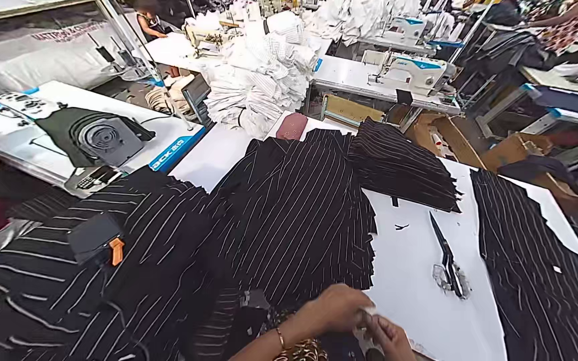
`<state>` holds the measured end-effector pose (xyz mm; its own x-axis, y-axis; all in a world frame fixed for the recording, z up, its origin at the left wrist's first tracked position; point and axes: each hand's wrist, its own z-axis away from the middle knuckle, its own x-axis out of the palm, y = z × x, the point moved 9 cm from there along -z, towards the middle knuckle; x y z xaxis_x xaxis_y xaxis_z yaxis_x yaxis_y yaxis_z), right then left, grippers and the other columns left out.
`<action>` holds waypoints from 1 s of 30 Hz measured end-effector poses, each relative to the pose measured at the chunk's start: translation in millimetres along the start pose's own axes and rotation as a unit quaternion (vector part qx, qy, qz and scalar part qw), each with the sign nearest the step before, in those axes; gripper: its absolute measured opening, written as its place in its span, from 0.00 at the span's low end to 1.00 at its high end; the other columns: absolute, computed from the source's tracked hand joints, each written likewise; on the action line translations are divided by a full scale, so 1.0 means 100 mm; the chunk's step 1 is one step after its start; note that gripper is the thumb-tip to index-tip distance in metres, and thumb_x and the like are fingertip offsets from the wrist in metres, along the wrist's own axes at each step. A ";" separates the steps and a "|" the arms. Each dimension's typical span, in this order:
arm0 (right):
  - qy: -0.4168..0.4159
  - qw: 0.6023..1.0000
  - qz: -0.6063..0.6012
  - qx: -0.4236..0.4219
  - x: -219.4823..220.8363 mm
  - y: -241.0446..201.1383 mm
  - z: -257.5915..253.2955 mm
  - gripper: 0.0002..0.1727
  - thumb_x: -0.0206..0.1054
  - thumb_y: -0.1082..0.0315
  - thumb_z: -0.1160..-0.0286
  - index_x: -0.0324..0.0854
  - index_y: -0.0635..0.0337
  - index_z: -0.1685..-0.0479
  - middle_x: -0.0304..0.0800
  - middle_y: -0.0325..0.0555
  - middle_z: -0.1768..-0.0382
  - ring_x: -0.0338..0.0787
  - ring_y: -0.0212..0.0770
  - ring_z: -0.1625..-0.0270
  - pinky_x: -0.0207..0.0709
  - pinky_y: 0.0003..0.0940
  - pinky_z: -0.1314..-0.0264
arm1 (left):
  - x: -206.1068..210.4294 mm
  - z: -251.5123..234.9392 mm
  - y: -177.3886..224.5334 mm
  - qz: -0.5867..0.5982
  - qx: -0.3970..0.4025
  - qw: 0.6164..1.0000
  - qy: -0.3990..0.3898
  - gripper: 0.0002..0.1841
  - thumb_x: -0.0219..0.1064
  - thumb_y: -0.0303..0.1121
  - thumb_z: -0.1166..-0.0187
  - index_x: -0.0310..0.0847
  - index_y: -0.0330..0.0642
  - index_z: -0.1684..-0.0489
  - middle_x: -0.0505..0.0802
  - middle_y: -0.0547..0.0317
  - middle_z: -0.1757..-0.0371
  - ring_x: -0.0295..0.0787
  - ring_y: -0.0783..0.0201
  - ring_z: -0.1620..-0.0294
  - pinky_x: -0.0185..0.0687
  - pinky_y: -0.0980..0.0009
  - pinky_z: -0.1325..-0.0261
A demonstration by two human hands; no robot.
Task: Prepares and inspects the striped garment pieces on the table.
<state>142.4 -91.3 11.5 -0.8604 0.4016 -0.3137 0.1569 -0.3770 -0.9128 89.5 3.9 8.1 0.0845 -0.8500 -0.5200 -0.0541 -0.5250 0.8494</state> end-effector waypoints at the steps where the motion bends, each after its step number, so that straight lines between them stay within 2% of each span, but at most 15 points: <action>1: 0.010 1.000 -0.014 -0.009 0.01 0.19 -0.13 0.15 0.60 0.68 0.15 0.89 0.69 0.60 0.94 0.41 0.67 0.90 0.26 0.65 0.85 0.26 0.56 | -0.25 0.11 -0.02 0.005 -0.021 0.999 0.044 0.13 0.64 0.28 0.18 0.89 0.38 0.41 0.95 0.47 0.41 0.93 0.50 0.41 0.84 0.45 0.34; 4: 0.014 1.000 -0.013 -0.014 0.26 -0.11 -0.51 0.14 0.62 0.66 0.15 0.90 0.66 0.46 0.97 0.43 0.57 0.94 0.31 0.59 0.88 0.29 0.51 | -1.08 0.54 -0.15 0.007 -0.089 0.974 0.210 0.15 0.60 0.29 0.15 0.90 0.39 0.39 0.94 0.51 0.38 0.92 0.58 0.36 0.82 0.55 0.27; 6: 0.001 1.000 -0.016 -0.020 0.53 -0.35 -0.76 0.16 0.64 0.65 0.15 0.87 0.65 0.38 0.96 0.47 0.47 0.95 0.34 0.51 0.89 0.32 0.44 | -1.63 0.90 -0.31 0.001 -0.138 0.926 0.351 0.14 0.60 0.29 0.15 0.90 0.37 0.41 0.95 0.50 0.41 0.93 0.60 0.40 0.85 0.59 0.31; 8: -0.007 1.000 -0.008 0.006 0.79 -0.43 -0.94 0.24 0.69 0.63 0.18 0.80 0.65 0.27 0.90 0.53 0.35 0.94 0.40 0.43 0.86 0.36 0.37 | -2.01 1.27 -0.48 -0.039 -0.189 0.866 0.462 0.14 0.60 0.29 0.15 0.90 0.34 0.42 0.95 0.47 0.42 0.93 0.57 0.42 0.86 0.58 0.34; 10: 0.014 0.999 -0.008 0.029 0.97 -0.41 -1.02 0.30 0.74 0.60 0.23 0.76 0.65 0.25 0.88 0.55 0.34 0.93 0.42 0.46 0.85 0.38 0.41 | -2.19 1.59 -0.65 -0.098 -0.242 0.814 0.518 0.14 0.62 0.30 0.17 0.89 0.35 0.41 0.92 0.44 0.36 0.89 0.49 0.34 0.81 0.52 0.29; 13: 0.058 0.997 -0.031 0.045 1.12 -0.34 -0.97 0.31 0.78 0.61 0.27 0.76 0.66 0.27 0.92 0.52 0.43 0.93 0.39 0.57 0.87 0.35 0.51 | -2.19 1.92 -0.92 -0.118 -0.307 0.774 0.541 0.16 0.64 0.32 0.18 0.87 0.33 0.38 0.85 0.38 0.27 0.78 0.38 0.23 0.70 0.43 0.22; 16: 0.054 0.994 -0.049 0.080 1.25 -0.23 -0.85 0.32 0.79 0.59 0.29 0.77 0.67 0.28 0.92 0.53 0.45 0.93 0.40 0.54 0.87 0.38 0.48 | -2.06 2.03 -1.07 -0.118 -0.313 0.774 0.538 0.17 0.65 0.32 0.19 0.87 0.32 0.39 0.84 0.36 0.26 0.75 0.36 0.21 0.66 0.42 0.19; 17: 0.049 0.994 -0.051 0.085 1.29 -0.22 -0.84 0.28 0.79 0.58 0.28 0.81 0.68 0.35 0.94 0.52 0.49 0.93 0.40 0.56 0.87 0.38 0.48 | -2.04 2.03 -1.10 -0.115 -0.309 0.777 0.536 0.17 0.65 0.32 0.20 0.87 0.32 0.39 0.83 0.36 0.26 0.75 0.36 0.21 0.66 0.42 0.19; 18: 0.049 0.994 -0.049 0.084 1.34 -0.24 -0.86 0.22 0.78 0.58 0.28 0.85 0.67 0.45 0.94 0.48 0.59 0.92 0.37 0.61 0.85 0.37 0.52 | -2.05 2.02 -1.12 -0.115 -0.303 0.780 0.535 0.17 0.66 0.33 0.20 0.87 0.31 0.40 0.84 0.35 0.26 0.75 0.35 0.21 0.66 0.41 0.19; 19: 0.051 0.995 -0.046 0.073 1.36 -0.29 -0.88 0.18 0.77 0.57 0.26 0.85 0.65 0.56 0.90 0.44 0.69 0.87 0.34 0.68 0.79 0.35 0.58 | -2.06 2.03 -1.13 -0.109 -0.298 0.784 0.534 0.17 0.66 0.33 0.20 0.87 0.31 0.40 0.84 0.35 0.27 0.76 0.36 0.22 0.68 0.41 0.20; 20: 0.056 0.996 -0.042 0.053 1.35 -0.35 -0.89 0.16 0.74 0.57 0.24 0.83 0.64 0.61 0.85 0.41 0.74 0.83 0.32 0.71 0.77 0.33 0.61 | -2.08 2.05 -1.13 -0.097 -0.295 0.787 0.532 0.17 0.66 0.34 0.19 0.88 0.32 0.40 0.85 0.36 0.27 0.78 0.38 0.23 0.70 0.43 0.21; 23: 0.145 0.988 -0.050 -0.017 0.91 -0.51 -0.86 0.14 0.67 0.64 0.20 0.80 0.69 0.54 0.87 0.46 0.68 0.87 0.35 0.65 0.83 0.36 0.57 | -2.14 2.18 -1.08 -0.043 -0.294 0.788 0.539 0.17 0.64 0.34 0.17 0.87 0.32 0.39 0.88 0.40 0.31 0.85 0.48 0.30 0.78 0.51 0.27; 26: 0.237 0.970 -0.054 -0.010 0.20 -0.22 -0.79 0.15 0.64 0.71 0.17 0.75 0.76 0.41 0.90 0.52 0.63 0.88 0.34 0.61 0.83 0.34 0.51 | -2.10 2.30 -1.10 -0.028 -0.293 0.787 0.542 0.15 0.64 0.33 0.17 0.88 0.32 0.43 0.90 0.40 0.35 0.88 0.51 0.35 0.81 0.54 0.30; 28: 0.284 0.956 -0.061 0.050 -0.15 0.11 -0.71 0.13 0.64 0.70 0.15 0.75 0.72 0.42 0.91 0.47 0.69 0.88 0.28 0.68 0.82 0.28 0.58 | -2.04 2.30 -1.14 -0.035 -0.291 0.791 0.537 0.15 0.64 0.32 0.18 0.89 0.32 0.44 0.89 0.40 0.33 0.87 0.49 0.31 0.79 0.52 0.28; 30: 0.300 0.948 -0.052 0.087 -0.29 0.37 -0.65 0.12 0.64 0.69 0.14 0.75 0.69 0.43 0.87 0.44 0.74 0.84 0.27 0.73 0.78 0.27 0.63 | -2.04 2.25 -1.14 -0.056 -0.291 0.790 0.536 0.14 0.65 0.33 0.18 0.89 0.33 0.44 0.89 0.40 0.33 0.85 0.46 0.30 0.78 0.50 0.28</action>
<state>204.7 -62.4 -30.0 -0.4272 0.8277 -0.3640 -0.0423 -0.4204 -0.9063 -145.0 226.8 -2.9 0.8681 -0.1098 -0.4840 0.4538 -0.2192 0.8637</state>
